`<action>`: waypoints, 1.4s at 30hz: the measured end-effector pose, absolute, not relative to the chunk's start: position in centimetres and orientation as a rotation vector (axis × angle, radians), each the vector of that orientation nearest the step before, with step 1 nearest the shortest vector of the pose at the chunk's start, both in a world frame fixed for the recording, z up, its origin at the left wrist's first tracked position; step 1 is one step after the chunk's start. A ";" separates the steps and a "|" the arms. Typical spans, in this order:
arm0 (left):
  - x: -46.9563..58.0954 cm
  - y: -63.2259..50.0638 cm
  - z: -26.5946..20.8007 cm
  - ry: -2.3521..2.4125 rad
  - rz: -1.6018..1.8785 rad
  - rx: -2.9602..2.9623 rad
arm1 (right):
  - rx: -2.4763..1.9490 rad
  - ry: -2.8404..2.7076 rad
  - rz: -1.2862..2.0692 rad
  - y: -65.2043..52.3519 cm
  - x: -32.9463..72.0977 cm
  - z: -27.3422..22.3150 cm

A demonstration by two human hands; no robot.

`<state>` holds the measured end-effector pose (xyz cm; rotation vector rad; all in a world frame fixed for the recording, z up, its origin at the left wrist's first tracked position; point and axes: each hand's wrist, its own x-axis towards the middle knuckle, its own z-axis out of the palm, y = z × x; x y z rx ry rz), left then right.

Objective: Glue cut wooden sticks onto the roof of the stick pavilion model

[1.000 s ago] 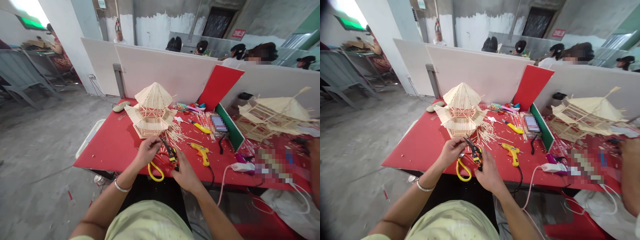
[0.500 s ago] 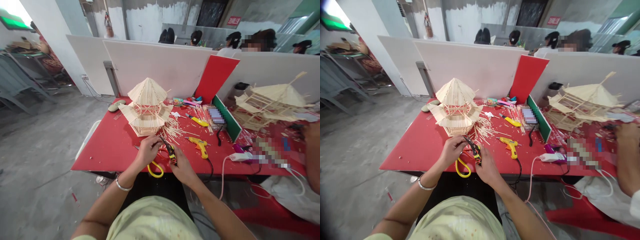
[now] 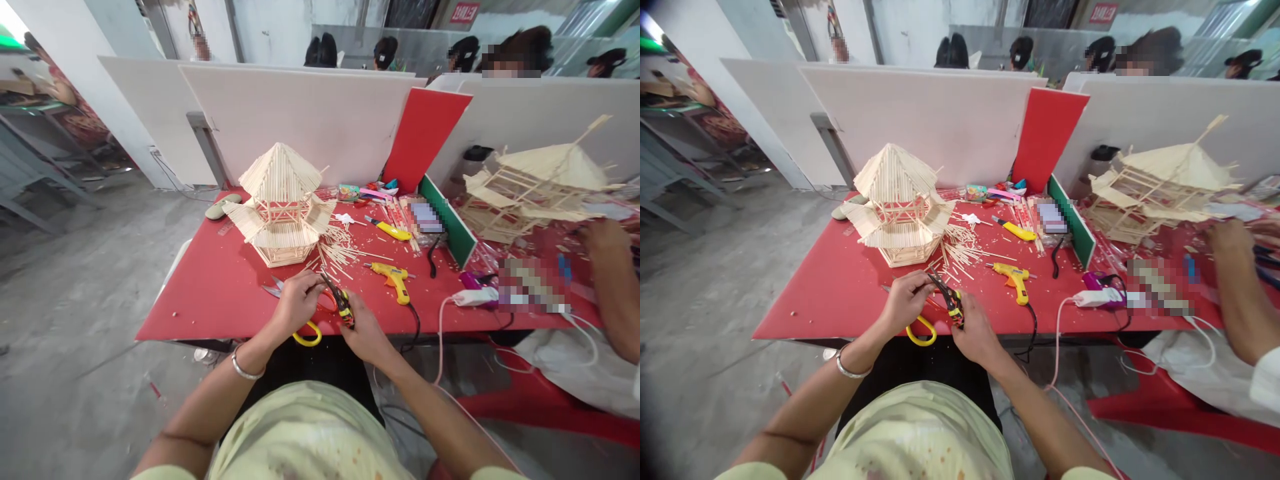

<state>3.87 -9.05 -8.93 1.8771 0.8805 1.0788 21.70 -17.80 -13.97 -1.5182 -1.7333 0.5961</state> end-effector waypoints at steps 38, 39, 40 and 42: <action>1.2 -9.6 -8.2 0.544 0.610 1.106 | -1.511 -1.788 0.508 -18.5 21.0 -14.7; 1.2 -9.5 -8.3 0.534 0.607 1.098 | -1.511 -1.801 0.492 -18.4 21.1 -14.8; 1.1 -9.4 -8.3 0.524 0.601 1.089 | -1.505 -1.819 0.479 -18.3 21.1 -14.9; 0.8 -9.2 -8.4 0.501 0.562 1.055 | -1.471 -1.869 0.468 -18.1 21.4 -14.9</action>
